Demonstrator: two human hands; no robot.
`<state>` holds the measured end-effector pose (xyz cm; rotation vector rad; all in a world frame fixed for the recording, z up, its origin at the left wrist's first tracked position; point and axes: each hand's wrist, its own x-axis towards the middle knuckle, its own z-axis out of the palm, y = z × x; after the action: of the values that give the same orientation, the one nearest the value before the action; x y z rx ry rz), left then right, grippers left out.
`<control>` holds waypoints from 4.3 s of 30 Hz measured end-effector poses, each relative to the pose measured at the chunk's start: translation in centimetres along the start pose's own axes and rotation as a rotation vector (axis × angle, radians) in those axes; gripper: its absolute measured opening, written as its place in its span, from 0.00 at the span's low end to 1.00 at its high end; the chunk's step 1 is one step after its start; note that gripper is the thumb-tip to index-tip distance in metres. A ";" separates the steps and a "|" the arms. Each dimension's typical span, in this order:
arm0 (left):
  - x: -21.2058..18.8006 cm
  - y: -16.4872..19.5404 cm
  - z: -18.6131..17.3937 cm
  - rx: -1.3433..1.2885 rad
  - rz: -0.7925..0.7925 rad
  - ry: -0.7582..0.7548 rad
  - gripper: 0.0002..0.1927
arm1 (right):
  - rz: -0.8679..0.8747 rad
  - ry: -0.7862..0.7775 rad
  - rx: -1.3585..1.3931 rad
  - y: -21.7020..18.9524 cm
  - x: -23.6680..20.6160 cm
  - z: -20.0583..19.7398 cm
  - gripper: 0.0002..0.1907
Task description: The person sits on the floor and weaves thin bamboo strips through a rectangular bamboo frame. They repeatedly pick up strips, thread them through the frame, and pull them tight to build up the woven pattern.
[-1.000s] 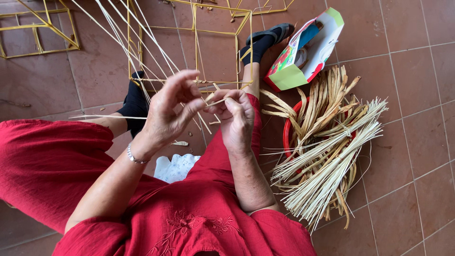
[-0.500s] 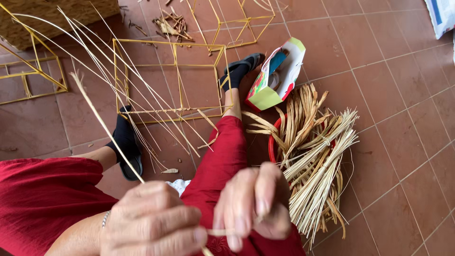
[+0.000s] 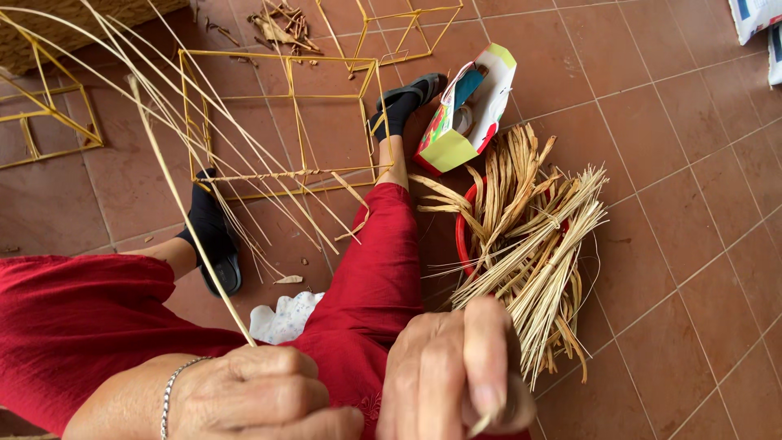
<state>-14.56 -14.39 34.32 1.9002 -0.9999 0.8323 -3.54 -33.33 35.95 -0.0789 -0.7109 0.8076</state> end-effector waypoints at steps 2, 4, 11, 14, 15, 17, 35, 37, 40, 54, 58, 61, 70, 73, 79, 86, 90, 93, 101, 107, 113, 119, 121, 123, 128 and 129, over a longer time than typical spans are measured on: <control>0.6 -0.3 -0.2 0.084 -0.053 0.067 0.13 | 0.018 -0.137 0.026 -1.0 1.4 -2.1 0.06; 0.7 -1.1 -1.0 0.139 -0.125 0.146 0.17 | 0.012 -0.101 -0.006 -2.7 2.3 -4.4 0.08; -1.9 -5.9 -0.2 0.130 -0.499 0.243 0.17 | -0.184 0.322 -0.041 -7.5 2.7 -14.7 0.07; -3.4 -7.6 0.6 0.170 -0.563 0.264 0.15 | -0.205 0.408 -0.034 -9.5 1.7 -18.4 0.08; -3.8 -8.0 0.9 0.201 -0.574 0.270 0.14 | -0.227 0.421 -0.034 -10.3 1.4 -19.6 0.08; -4.4 -8.5 1.3 0.235 -0.594 0.282 0.14 | -0.277 0.452 -0.035 -11.5 0.9 -21.2 0.08; -7.4 -12.1 7.0 0.118 -0.927 0.408 0.09 | 0.043 0.429 -0.925 0.5 -2.7 -16.8 0.11; -8.4 -12.7 7.1 0.033 -0.972 0.412 0.06 | 0.086 0.490 -0.759 0.2 -2.8 -18.7 0.11; -9.7 -14.0 7.2 -0.181 -0.971 0.361 0.08 | 0.100 0.559 -0.565 0.2 -3.2 -22.3 0.10; -13.6 -15.3 8.1 0.133 -1.040 0.365 0.09 | 0.001 0.480 -0.911 0.9 -4.9 -22.6 0.09; -15.6 -16.4 9.4 -0.056 -1.221 0.393 0.08 | 0.119 0.330 -1.002 3.5 -5.2 -21.3 0.07; -17.8 -17.5 10.3 -0.346 -1.246 0.502 0.09 | 0.153 0.350 -1.096 4.4 -5.7 -21.7 0.08; -22.3 -20.5 11.1 -0.470 -1.295 0.384 0.14 | 0.264 0.722 -0.678 3.3 -6.9 -28.7 0.12; -23.3 -21.1 11.4 -0.507 -1.349 0.403 0.15 | 0.263 0.780 -0.649 2.9 -8.1 -30.8 0.11; -24.8 -21.8 13.1 -0.361 -1.296 0.529 0.14 | 0.224 0.892 -0.656 3.3 -10.8 -33.6 0.12; -24.9 -22.1 15.3 -0.134 -1.396 0.367 0.13 | 0.209 0.965 -0.617 3.6 -11.1 -34.9 0.12; -24.5 -21.8 15.9 0.070 -1.455 0.260 0.13 | 0.352 0.807 -0.832 5.4 -11.3 -34.8 0.09; -24.1 -21.3 15.2 0.059 -1.443 0.215 0.13 | 0.394 0.751 -0.837 6.6 -11.7 -35.4 0.08; -26.7 -19.8 10.0 -0.564 -1.355 0.472 0.14 | 0.255 1.036 -0.843 2.7 -11.9 -39.5 0.08; -27.6 -18.3 4.2 -0.690 -1.209 0.925 0.11 | 0.161 1.047 -0.827 1.3 -12.3 -38.9 0.13; -27.7 -16.1 0.8 -0.282 -1.215 1.473 0.19 | 0.170 0.903 -0.828 2.4 -11.3 -36.5 0.19; -33.2 -13.8 -0.9 0.157 -1.637 1.424 0.18 | 0.170 0.831 -0.911 4.3 -10.3 -35.4 0.20; -33.6 -13.6 -0.8 0.430 -1.777 1.260 0.15 | 0.170 0.822 -0.915 5.2 -9.8 -35.2 0.18; -33.5 -13.8 -0.3 0.999 -1.796 0.870 0.14 | 0.171 0.809 -0.900 6.0 -9.6 -34.7 0.16; -26.2 -14.2 3.3 0.776 -1.267 0.249 0.11 | 0.253 0.659 -0.973 7.1 -8.1 -32.6 0.12; -24.2 -14.2 4.8 0.709 -1.193 0.142 0.08 | 0.286 0.638 -0.968 7.3 -7.8 -32.0 0.11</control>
<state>-12.76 -5.56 7.30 2.4397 0.6574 0.5595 7.63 -27.25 4.70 -1.2786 -0.4213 0.5868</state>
